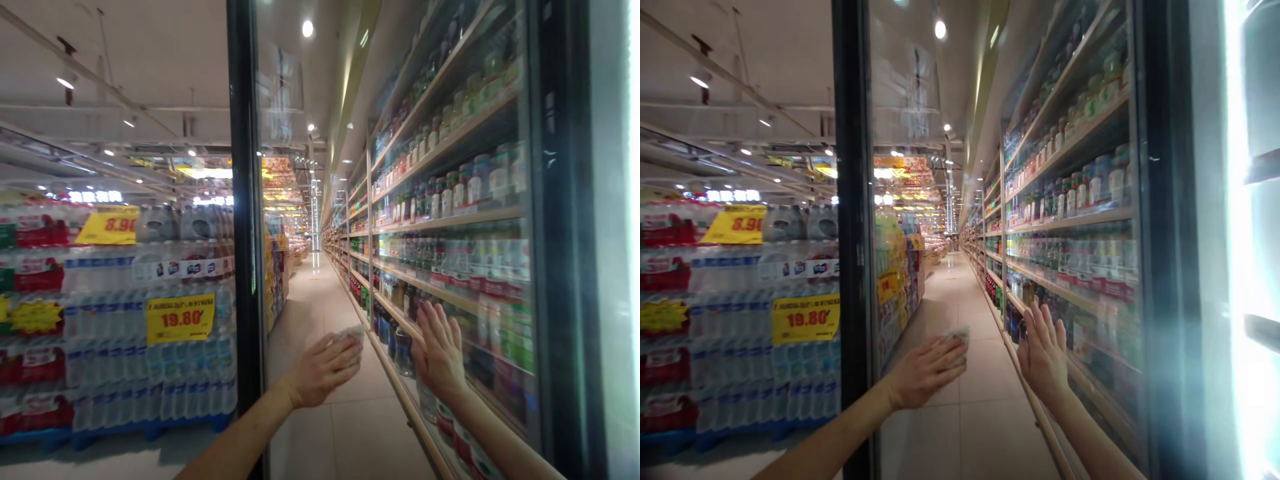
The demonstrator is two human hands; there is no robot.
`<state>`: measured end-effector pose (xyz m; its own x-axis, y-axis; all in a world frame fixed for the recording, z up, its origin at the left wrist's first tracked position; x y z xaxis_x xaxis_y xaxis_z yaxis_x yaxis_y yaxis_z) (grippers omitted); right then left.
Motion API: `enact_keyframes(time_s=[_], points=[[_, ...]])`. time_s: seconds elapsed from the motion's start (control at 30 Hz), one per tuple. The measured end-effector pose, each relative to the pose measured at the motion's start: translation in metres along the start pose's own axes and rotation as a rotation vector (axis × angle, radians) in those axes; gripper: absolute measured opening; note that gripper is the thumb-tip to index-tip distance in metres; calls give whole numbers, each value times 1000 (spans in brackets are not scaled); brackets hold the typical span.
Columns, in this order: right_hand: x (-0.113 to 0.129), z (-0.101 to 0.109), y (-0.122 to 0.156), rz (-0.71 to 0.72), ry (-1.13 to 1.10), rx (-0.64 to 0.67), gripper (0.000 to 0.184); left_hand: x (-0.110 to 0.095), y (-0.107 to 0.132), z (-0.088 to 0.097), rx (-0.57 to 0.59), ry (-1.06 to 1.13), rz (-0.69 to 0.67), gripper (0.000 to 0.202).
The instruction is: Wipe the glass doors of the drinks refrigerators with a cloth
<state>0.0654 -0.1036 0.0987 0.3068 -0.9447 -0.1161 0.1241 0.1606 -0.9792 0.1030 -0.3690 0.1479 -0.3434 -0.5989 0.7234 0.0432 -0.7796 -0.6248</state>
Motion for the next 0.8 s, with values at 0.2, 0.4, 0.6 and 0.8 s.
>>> enact_keyframes(time_s=[0.2, 0.4, 0.6, 0.8], points=[[1, 1, 0, 14, -9, -24, 67, 17, 17, 2, -152, -63, 528, 52], [4, 1, -1, 42, -10, -17, 66, 12, -12, -7, -89, -11, 279, 44], [-3, 2, 0, 39, -14, 0, 66, -7, -55, -16, -157, 39, -9, 37], [-10, 5, 2, 106, -11, 45, 67, 7, -59, -13, -210, -56, 429, 39]])
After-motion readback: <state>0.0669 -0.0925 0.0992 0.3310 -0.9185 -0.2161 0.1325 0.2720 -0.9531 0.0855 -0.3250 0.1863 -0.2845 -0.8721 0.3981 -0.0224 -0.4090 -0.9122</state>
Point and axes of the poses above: each hand's wrist, its own y-axis away from the middle knuckle, its own z-axis out of the back of the hand, x = y × z, the point moved 3 cm from there along -y, towards the middle knuckle, and after that the axes turned 5 degrees about x, right-handed, at the moved point
